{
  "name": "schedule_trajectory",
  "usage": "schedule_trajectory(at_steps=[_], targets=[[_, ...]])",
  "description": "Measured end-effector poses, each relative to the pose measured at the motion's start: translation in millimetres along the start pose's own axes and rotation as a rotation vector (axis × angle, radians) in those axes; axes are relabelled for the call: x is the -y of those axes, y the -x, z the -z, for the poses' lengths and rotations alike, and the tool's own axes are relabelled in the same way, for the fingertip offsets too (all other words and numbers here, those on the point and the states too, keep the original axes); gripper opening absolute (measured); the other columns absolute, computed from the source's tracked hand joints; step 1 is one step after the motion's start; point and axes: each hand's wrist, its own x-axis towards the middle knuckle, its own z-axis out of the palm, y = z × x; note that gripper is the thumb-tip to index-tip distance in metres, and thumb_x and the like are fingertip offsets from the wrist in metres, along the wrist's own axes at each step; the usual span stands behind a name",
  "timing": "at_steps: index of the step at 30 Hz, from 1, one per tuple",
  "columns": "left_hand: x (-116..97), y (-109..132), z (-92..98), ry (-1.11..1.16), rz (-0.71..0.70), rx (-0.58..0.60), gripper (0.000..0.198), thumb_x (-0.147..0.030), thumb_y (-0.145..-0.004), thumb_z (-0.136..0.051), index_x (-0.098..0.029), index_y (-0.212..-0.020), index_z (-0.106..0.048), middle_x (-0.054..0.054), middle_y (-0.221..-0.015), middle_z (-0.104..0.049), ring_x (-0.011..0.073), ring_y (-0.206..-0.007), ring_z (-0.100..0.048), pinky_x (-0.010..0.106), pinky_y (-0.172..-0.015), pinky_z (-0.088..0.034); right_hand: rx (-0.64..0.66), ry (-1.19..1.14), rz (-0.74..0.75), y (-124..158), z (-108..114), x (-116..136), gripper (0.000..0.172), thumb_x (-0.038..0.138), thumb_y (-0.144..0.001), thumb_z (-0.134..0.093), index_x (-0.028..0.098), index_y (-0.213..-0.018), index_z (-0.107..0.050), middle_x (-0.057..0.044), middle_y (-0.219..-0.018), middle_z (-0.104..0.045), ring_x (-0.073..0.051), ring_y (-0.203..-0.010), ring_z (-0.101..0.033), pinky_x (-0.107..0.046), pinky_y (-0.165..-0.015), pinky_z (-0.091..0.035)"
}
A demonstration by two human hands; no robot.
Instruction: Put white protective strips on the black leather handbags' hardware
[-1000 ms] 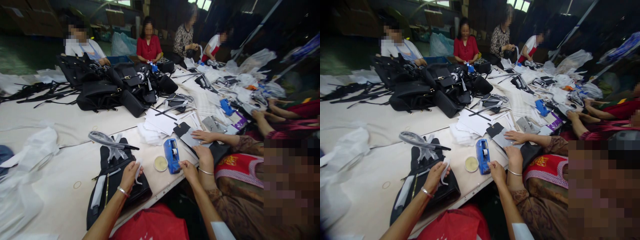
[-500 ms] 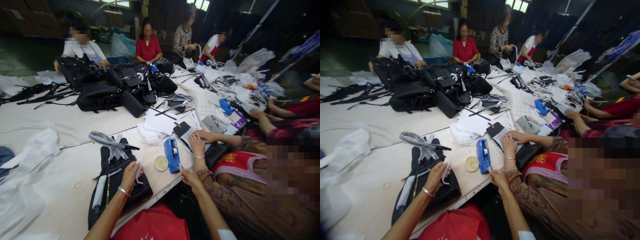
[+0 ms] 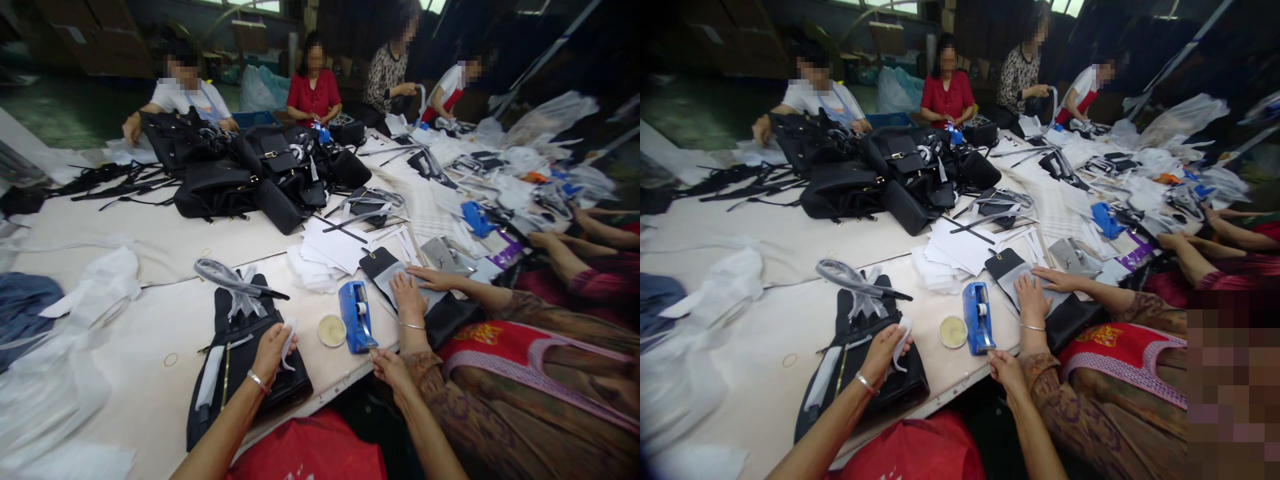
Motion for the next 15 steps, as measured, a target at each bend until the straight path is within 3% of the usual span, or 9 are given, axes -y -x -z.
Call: schedule_trajectory(at_steps=[4, 6, 8, 11, 15], targets=[[-0.3, -0.7, 1.0, 0.006, 0.001, -0.023, 0.036, -0.050, -0.075, -0.058, -0.014, -0.074, -0.056, 0.003, -0.067, -0.063, 0.0092, -0.052, -0.054, 0.019, -0.047, -0.040, -0.092, 0.495, 0.140, -2.2, 3.1, -9.8, 0.020, 0.036, -0.072, -0.054, 0.019, -0.062, -0.053, -0.002, -0.059, -0.059, -0.017, -0.059, -0.056, -0.026, -0.056, -0.039], [1.2, -1.4, 1.6, 0.004, 0.013, -0.034, 0.035, -0.050, -0.077, -0.057, -0.014, -0.075, -0.055, 0.003, -0.067, -0.063, 0.0092, -0.052, -0.054, 0.019, -0.047, -0.040, -0.078, 0.681, 0.214, 5.2, -3.5, -7.0, 0.024, 0.039, -0.076, -0.049, 0.021, -0.063, -0.055, -0.004, -0.061, -0.061, -0.020, -0.064, -0.059, -0.028, -0.060, -0.041], [3.2, -2.4, 1.7, 0.002, 0.026, -0.041, 0.035, -0.050, -0.077, -0.056, -0.015, -0.075, -0.054, 0.003, -0.067, -0.063, 0.0092, -0.052, -0.054, 0.019, -0.047, -0.039, 0.008, 0.590, 0.299, 17.1, -20.8, 8.0, 0.028, 0.044, -0.079, -0.046, 0.021, -0.072, -0.059, -0.004, -0.065, -0.063, -0.020, -0.065, -0.059, -0.029, -0.062, -0.043], [5.1, -4.3, 0.5, -0.015, 0.021, -0.051, 0.036, -0.050, -0.078, -0.055, -0.015, -0.074, -0.052, 0.003, -0.065, -0.062, 0.0091, -0.051, -0.053, 0.019, -0.046, -0.038, 0.198, 0.309, 0.445, 35.7, -63.6, 52.0, 0.032, 0.047, -0.081, -0.047, 0.019, -0.090, -0.060, -0.004, -0.076, -0.063, -0.018, -0.069, -0.058, -0.028, -0.064, -0.045], [4.2, -5.5, -0.7, -0.064, 0.009, -0.052, 0.037, -0.052, -0.079, -0.052, -0.015, -0.074, -0.052, 0.001, -0.064, -0.061, 0.0092, -0.049, -0.052, 0.020, -0.046, -0.036, 0.416, 0.230, 0.597, 45.2, -120.0, 112.1, 0.024, 0.040, -0.081, -0.052, 0.019, -0.089, -0.062, -0.001, -0.074, -0.062, -0.014, -0.064, -0.054, -0.025, -0.061, -0.043]])
